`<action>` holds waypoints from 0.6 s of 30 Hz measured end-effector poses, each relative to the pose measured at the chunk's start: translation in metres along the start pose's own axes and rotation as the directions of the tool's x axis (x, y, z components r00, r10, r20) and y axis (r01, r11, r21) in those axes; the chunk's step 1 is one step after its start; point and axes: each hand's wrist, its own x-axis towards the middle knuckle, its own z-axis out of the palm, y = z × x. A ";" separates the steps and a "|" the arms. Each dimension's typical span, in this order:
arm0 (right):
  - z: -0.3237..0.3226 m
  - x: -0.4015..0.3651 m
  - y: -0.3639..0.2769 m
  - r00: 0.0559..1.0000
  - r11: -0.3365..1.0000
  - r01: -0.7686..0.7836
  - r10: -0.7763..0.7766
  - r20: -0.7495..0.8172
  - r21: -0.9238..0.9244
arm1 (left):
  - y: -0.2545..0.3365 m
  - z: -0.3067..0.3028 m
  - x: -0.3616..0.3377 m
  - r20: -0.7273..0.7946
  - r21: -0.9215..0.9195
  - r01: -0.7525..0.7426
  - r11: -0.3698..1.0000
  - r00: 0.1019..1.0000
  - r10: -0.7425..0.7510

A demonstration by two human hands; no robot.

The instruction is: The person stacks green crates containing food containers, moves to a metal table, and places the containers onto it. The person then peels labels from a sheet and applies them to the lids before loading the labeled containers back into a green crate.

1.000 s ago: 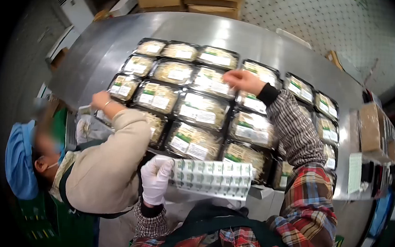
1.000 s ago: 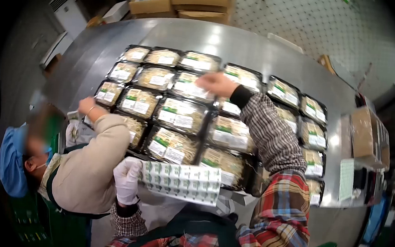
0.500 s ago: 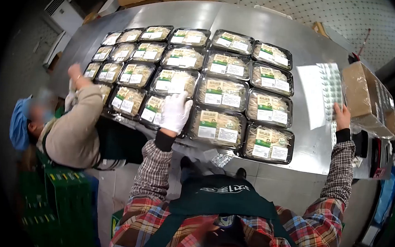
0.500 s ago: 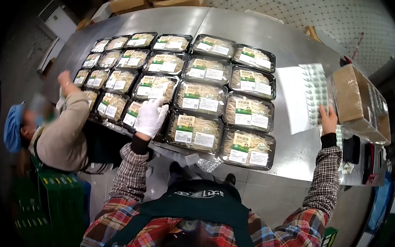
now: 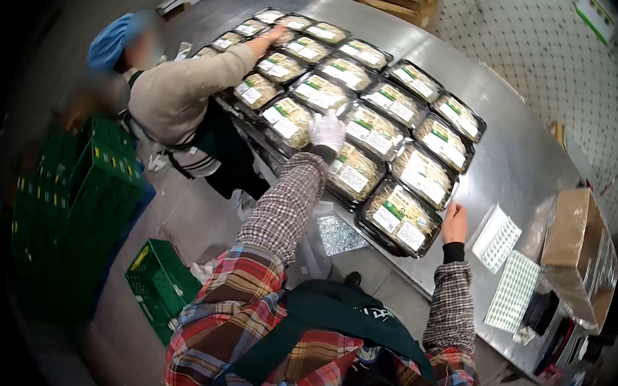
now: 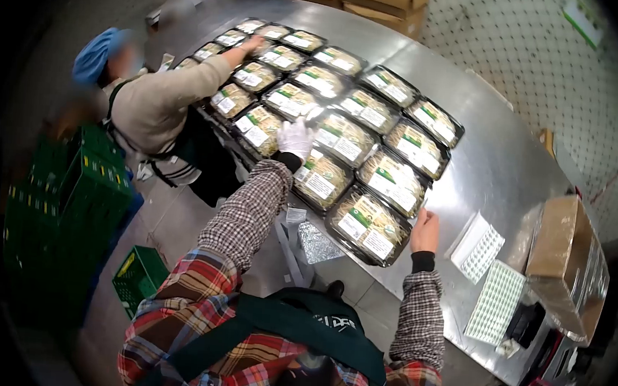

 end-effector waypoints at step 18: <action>-0.098 0.029 -0.163 0.388 0.376 0.919 -0.915 0.109 -0.118 | -0.085 -0.150 -0.206 -0.328 -0.503 0.226 0.834 0.843 -0.426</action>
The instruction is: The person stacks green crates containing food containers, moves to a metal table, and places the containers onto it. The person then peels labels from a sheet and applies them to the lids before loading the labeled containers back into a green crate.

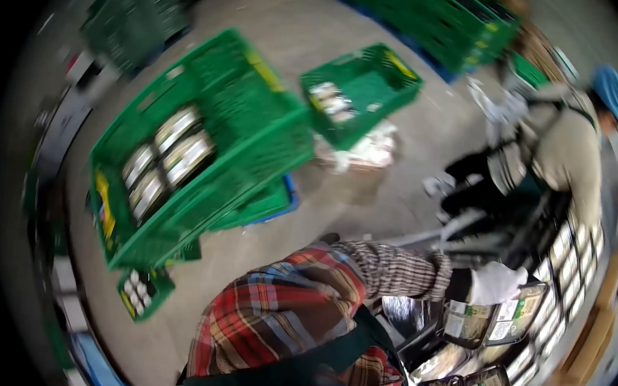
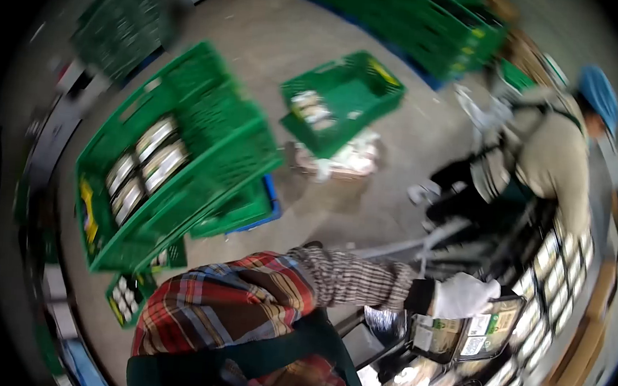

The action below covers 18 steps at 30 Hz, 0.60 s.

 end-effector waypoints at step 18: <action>-0.027 0.052 -0.732 0.202 -0.285 0.375 -0.904 -0.377 0.882 | 0.124 -0.588 -0.488 -0.983 0.171 0.620 0.766 0.052 0.177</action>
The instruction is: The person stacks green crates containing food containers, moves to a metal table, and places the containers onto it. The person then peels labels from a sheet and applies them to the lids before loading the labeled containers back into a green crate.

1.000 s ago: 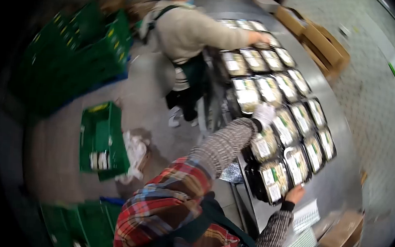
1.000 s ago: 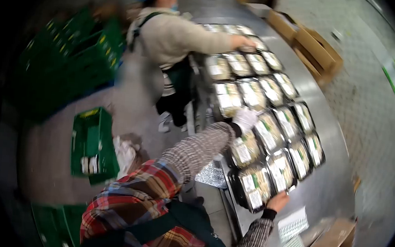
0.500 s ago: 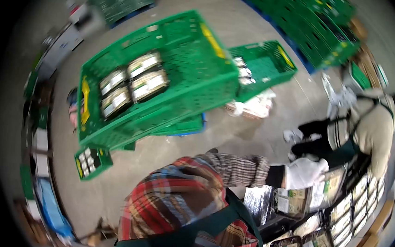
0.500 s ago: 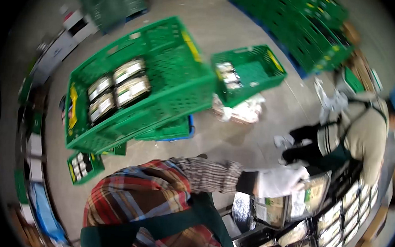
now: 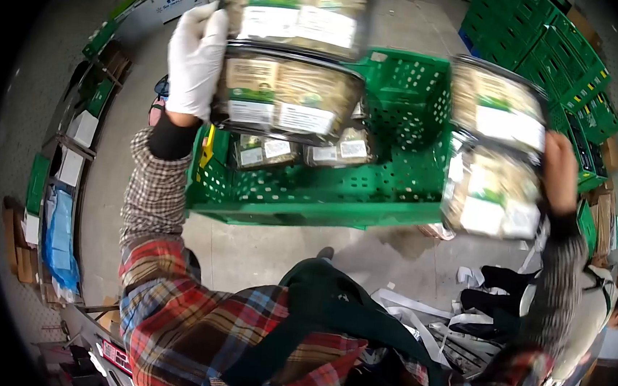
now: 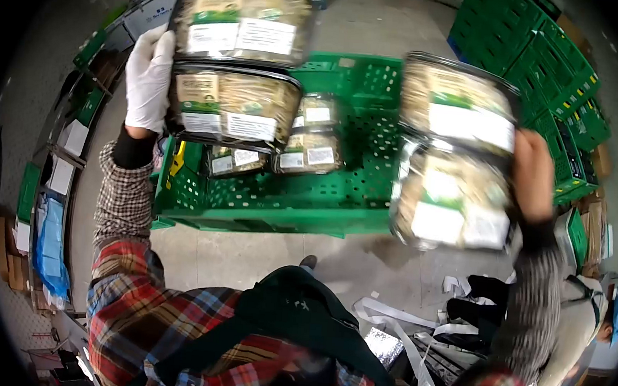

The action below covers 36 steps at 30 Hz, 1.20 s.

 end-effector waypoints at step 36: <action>0.299 -0.053 -0.050 -0.168 0.427 -0.888 0.035 0.985 -0.167 | -0.070 -0.075 -0.113 0.698 0.694 -0.596 0.404 0.417 -0.582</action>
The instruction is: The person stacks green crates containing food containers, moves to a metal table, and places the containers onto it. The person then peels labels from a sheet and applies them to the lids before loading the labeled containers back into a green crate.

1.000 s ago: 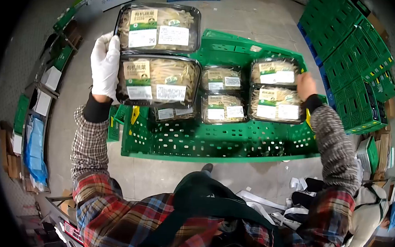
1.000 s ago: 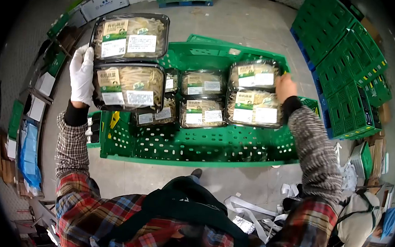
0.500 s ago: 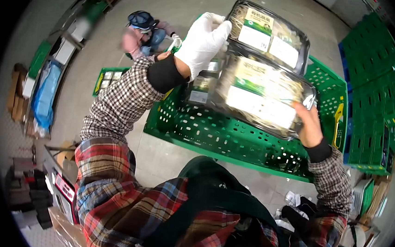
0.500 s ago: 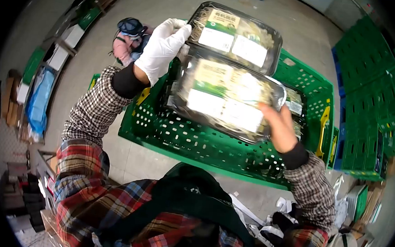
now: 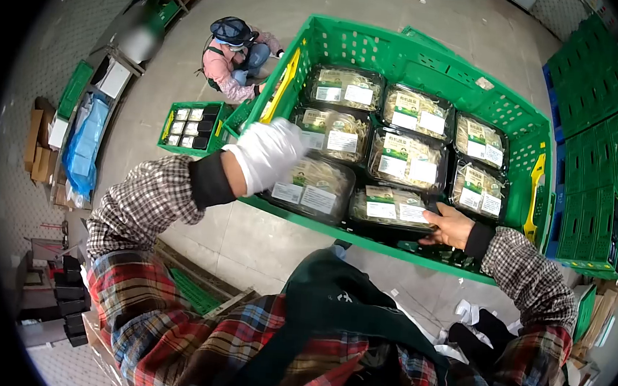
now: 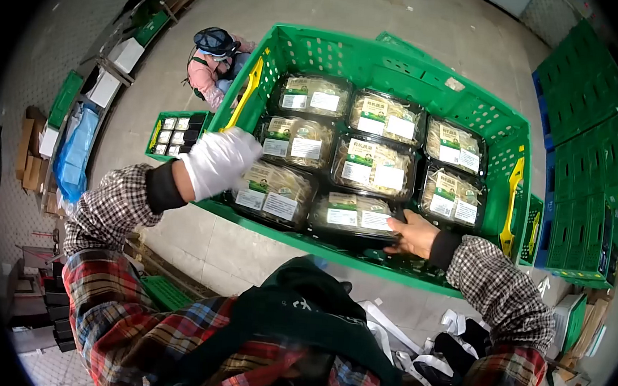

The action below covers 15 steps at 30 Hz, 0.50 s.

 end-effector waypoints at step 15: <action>-0.007 -0.021 -0.025 0.721 0.114 0.045 -0.691 -0.046 -0.992 | 0.078 0.000 0.123 0.048 -0.055 -0.580 0.813 0.812 0.582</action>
